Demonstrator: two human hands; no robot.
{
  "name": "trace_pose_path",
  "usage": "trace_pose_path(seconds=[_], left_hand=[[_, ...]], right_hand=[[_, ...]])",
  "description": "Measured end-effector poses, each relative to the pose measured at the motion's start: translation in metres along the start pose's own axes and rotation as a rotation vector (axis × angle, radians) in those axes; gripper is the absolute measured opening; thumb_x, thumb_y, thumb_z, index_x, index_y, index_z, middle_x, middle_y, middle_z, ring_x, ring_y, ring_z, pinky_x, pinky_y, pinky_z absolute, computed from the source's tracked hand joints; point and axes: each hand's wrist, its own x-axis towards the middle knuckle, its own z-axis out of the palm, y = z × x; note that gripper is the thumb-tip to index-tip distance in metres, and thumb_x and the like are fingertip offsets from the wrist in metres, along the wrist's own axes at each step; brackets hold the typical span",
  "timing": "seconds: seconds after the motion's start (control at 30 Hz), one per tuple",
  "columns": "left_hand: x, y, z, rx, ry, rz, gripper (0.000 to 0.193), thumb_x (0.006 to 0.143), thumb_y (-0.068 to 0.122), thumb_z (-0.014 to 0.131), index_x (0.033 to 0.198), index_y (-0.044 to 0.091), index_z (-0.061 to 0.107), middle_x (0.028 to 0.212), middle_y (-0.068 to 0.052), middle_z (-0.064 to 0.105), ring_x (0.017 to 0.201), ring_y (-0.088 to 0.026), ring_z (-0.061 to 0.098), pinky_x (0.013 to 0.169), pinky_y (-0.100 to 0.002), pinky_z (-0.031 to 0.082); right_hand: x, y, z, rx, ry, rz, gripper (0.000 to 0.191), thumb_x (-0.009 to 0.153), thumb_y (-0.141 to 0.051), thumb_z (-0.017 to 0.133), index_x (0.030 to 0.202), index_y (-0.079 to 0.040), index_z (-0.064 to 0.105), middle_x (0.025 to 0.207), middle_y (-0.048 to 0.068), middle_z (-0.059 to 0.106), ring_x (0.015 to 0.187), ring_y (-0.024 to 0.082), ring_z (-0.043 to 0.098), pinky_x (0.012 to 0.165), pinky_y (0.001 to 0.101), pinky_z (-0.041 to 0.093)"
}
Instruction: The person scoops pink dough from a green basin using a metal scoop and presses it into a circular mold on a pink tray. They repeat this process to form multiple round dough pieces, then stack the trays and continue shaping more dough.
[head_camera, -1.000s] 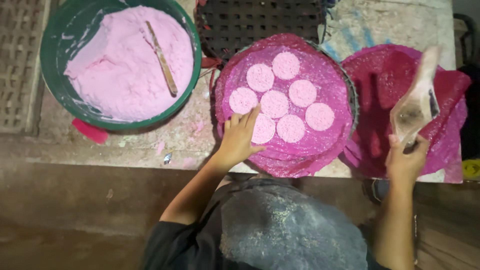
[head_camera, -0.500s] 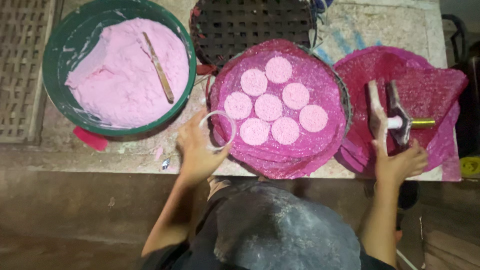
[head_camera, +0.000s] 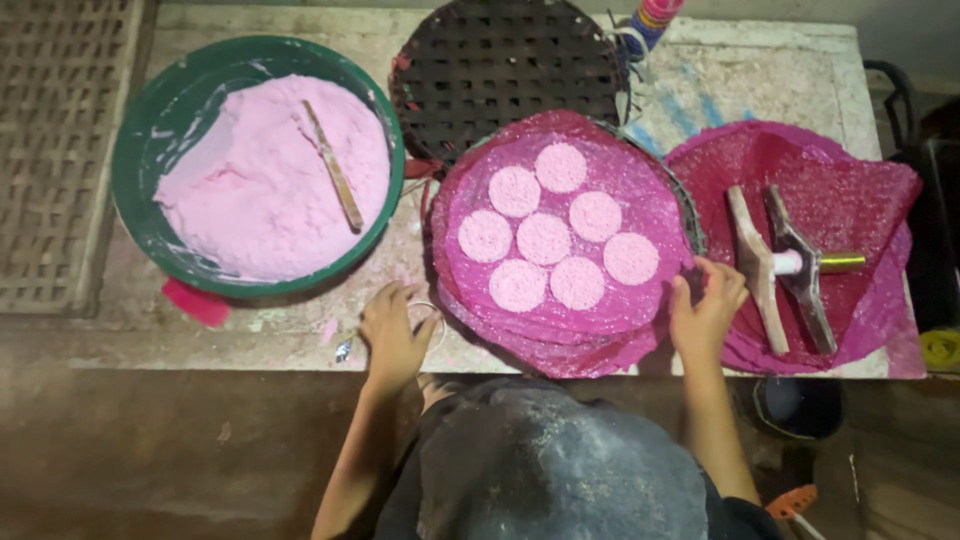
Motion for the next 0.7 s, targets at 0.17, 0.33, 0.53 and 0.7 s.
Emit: trace_pose_path(seconds=[0.17, 0.33, 0.53, 0.7], left_hand=[[0.043, 0.006, 0.007, -0.247, 0.081, 0.127, 0.045, 0.091, 0.018, 0.072, 0.133, 0.009, 0.057, 0.137, -0.017, 0.057, 0.13, -0.037, 0.05, 0.112, -0.046, 0.038], [0.087, -0.012, 0.051, -0.626, -0.061, -0.25, 0.071, 0.093, 0.02, 0.066, 0.152, 0.003, 0.031, 0.153, -0.021, 0.035, 0.134, -0.035, 0.048, 0.11, -0.041, 0.04], [0.1, -0.028, 0.076, -1.216, -0.279, -0.55, 0.055, 0.103, 0.015, 0.049, 0.155, 0.003, 0.038, 0.153, -0.021, 0.052, 0.134, -0.027, 0.053, 0.112, -0.036, 0.042], [0.083, -0.027, 0.071, -1.021, -0.269, -0.361, 0.056, 0.103, 0.013, 0.051, 0.156, 0.002, 0.034, 0.157, -0.016, 0.048, 0.14, -0.024, 0.048, 0.116, -0.036, 0.036]], right_hand=[[-0.007, 0.015, 0.013, -0.017, -0.059, 0.099, 0.04, 0.094, -0.016, 0.074, 0.132, -0.007, 0.064, 0.131, 0.02, 0.053, 0.126, 0.037, 0.048, 0.109, 0.0483, 0.04], [-0.018, 0.025, 0.02, -0.05, -0.056, 0.139, 0.049, 0.094, -0.014, 0.072, 0.14, -0.003, 0.057, 0.136, 0.023, 0.054, 0.131, 0.04, 0.048, 0.114, 0.0498, 0.037], [-0.029, 0.015, 0.028, 0.358, -0.032, 0.406, 0.06, 0.098, -0.009, 0.065, 0.151, 0.004, 0.043, 0.143, 0.026, 0.049, 0.131, 0.037, 0.047, 0.11, 0.0456, 0.036], [-0.041, 0.02, 0.022, 0.669, -0.056, 0.619, 0.053, 0.099, -0.004, 0.056, 0.151, 0.0, 0.047, 0.138, 0.015, 0.06, 0.121, 0.023, 0.059, 0.105, 0.0352, 0.047]])
